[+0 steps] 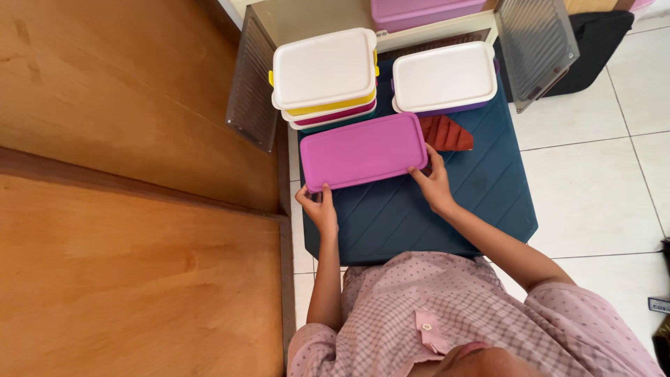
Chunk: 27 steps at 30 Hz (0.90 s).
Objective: The person sits in front of a glass-fronted cabinet, opens the doors, and takes plastic food containers off the shelf one at a time, stacking them on a small stool. The person then wipes a pink container and its lid with a red cloth and presses the lid closed.
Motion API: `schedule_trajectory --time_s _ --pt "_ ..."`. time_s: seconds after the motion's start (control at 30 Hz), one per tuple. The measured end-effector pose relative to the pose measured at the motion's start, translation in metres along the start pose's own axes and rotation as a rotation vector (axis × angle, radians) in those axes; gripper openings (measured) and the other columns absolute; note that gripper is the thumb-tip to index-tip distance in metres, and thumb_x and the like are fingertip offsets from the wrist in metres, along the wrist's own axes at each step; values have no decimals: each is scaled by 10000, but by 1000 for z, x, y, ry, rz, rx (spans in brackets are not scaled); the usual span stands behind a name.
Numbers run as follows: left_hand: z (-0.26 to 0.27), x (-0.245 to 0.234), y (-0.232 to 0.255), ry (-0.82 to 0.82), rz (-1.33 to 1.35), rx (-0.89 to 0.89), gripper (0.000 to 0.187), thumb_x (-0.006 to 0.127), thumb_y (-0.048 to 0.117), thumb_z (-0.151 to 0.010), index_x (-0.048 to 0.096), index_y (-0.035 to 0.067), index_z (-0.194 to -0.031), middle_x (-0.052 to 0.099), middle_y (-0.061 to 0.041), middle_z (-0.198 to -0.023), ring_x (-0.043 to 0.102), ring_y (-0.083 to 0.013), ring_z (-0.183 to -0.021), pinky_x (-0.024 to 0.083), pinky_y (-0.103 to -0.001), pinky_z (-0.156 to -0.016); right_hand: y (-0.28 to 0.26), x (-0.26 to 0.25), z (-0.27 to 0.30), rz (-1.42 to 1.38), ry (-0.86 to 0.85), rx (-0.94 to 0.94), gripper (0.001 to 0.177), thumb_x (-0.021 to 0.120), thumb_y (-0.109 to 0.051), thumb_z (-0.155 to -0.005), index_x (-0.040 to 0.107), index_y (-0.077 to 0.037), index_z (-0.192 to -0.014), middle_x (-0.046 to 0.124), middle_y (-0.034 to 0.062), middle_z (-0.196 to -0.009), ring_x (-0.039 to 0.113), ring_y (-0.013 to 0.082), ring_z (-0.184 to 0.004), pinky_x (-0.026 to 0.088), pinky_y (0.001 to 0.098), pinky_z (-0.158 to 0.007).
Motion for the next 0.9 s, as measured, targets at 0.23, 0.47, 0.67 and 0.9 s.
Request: schedule_trajectory --time_s 0.23,0.47,0.67,0.9 --pt "-19 -12 -17 21 90 -21 425 694 77 -935 441 38 -1274 490 -149 -1340 532 -271 -1294 467 -453 -1113 9 28 -8 -136 -45 54 716 718 -101 -913 366 -40 -1534 416 148 -1487 490 264 -1378 464 365 -1128" --pt "-31 -13 -23 31 0 -8 402 703 90 -955 455 38 -1267 492 -152 -1330 530 -259 -1273 443 -471 -1149 16 35 -18 -78 -66 79 722 716 -133 -931 349 -45 -1547 403 152 -1494 498 260 -1376 483 361 -1125" --pt "-32 -12 -20 40 -45 29 445 721 126 -960 466 36 -1314 486 -169 -1356 514 -291 -1314 418 -493 -1175 18 34 -20 -107 -91 85 740 705 -164 -943 323 -51 -1566 384 154 -1509 486 266 -1392 471 369 -1130" --pt "-27 -8 39 103 -342 215 752 762 144 -939 321 73 -1545 127 -229 -1647 232 -397 -1524 317 -534 -1179 0 2 -31 102 -87 -88 728 681 -169 -979 318 -62 -1601 355 176 -1603 399 286 -1469 398 401 -1140"
Point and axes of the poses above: each hand's wrist, its own z-axis away from the middle knuckle, its own x-axis out of the palm, y = z × x, the point moved 5 cm from there along -z, towards the middle knuckle
